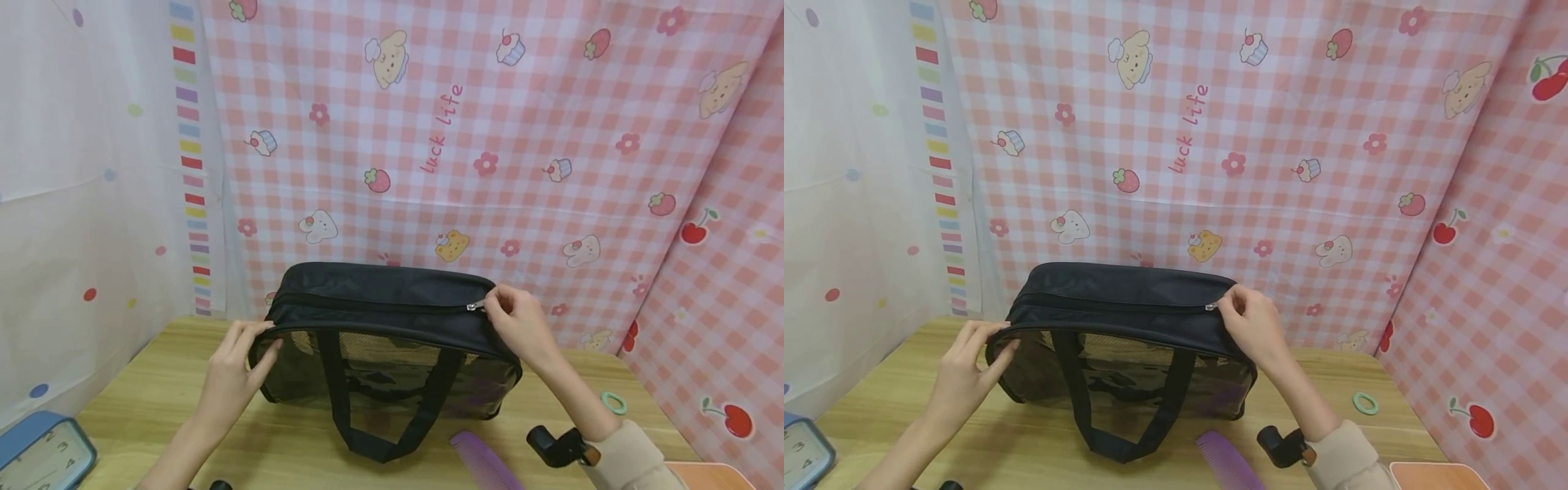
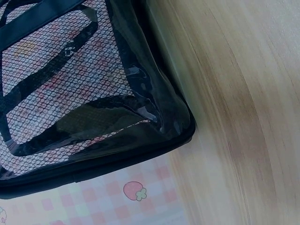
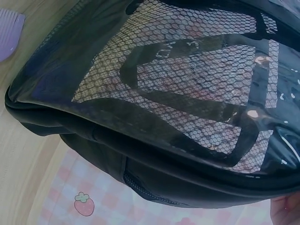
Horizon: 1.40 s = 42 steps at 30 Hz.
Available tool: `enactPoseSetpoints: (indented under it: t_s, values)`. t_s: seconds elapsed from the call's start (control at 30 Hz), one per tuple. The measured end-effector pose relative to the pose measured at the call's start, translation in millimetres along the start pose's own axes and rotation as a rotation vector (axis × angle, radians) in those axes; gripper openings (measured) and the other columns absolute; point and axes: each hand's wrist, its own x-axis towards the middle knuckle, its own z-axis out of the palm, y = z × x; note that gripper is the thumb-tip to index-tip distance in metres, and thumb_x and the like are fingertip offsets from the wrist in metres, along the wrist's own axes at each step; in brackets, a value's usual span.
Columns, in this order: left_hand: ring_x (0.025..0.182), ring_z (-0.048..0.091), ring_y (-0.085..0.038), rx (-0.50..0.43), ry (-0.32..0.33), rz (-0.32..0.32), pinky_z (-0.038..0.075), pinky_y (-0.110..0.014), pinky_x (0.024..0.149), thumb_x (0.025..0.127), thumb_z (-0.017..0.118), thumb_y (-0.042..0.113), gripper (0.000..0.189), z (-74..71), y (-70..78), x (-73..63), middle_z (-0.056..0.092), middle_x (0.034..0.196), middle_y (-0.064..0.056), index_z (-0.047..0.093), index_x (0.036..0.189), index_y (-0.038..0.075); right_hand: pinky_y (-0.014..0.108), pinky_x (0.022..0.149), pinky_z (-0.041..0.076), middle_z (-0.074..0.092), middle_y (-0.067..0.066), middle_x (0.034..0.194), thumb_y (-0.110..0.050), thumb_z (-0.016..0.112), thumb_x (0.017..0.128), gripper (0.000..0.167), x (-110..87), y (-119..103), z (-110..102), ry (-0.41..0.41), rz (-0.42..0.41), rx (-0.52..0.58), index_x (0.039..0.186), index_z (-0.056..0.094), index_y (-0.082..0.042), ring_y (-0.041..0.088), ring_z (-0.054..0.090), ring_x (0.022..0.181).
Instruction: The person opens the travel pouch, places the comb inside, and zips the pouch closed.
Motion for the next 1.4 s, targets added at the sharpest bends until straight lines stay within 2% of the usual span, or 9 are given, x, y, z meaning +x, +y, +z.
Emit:
enactPoseSetpoints:
  t_s: [0.5,0.8,1.1,1.4]
  values:
    - [0.077,0.059,-0.019,0.005,0.0,-0.002,0.045,-0.014,0.068,0.06,0.078,-0.011,0.041,0.2,1.4,-0.8,0.057,0.088,-0.01,0.063,0.096,-0.002,0.022,0.055,0.038,0.048,-0.001,0.057,-0.01,0.046,0.088,0.02,4.1,-5.9,5.4,-0.008,-0.016,0.006,0.073,0.059,-0.007,0.011,0.044,0.054]
    - [0.077,0.06,-0.02,0.003,0.006,-0.009,0.046,-0.013,0.069,0.059,0.078,-0.011,0.041,0.7,0.5,-1.8,0.057,0.088,-0.01,0.063,0.097,-0.002,0.023,0.055,0.039,0.048,0.0,0.058,-0.011,0.046,0.089,0.021,6.4,-11.3,9.4,-0.042,-0.028,0.035,0.073,0.059,-0.006,0.013,0.045,0.054]
    - [0.077,0.059,-0.02,0.001,0.015,0.002,0.046,-0.015,0.069,0.058,0.078,-0.012,0.042,1.5,-0.3,-0.2,0.057,0.088,-0.01,0.063,0.097,-0.002,0.023,0.055,0.038,0.048,0.0,0.057,-0.01,0.047,0.089,0.021,8.4,-12.3,10.9,-0.025,-0.036,0.019,0.072,0.059,-0.007,0.013,0.045,0.055]
    - [0.078,0.059,-0.02,-0.008,0.016,-0.002,0.046,-0.013,0.071,0.058,0.078,-0.013,0.043,2.2,0.1,-0.6,0.057,0.089,-0.01,0.063,0.098,-0.002,0.023,0.053,0.037,0.046,0.0,0.055,-0.011,0.048,0.089,0.021,10.9,-19.3,13.6,-0.054,-0.041,-0.002,0.071,0.059,-0.008,0.014,0.042,0.051]
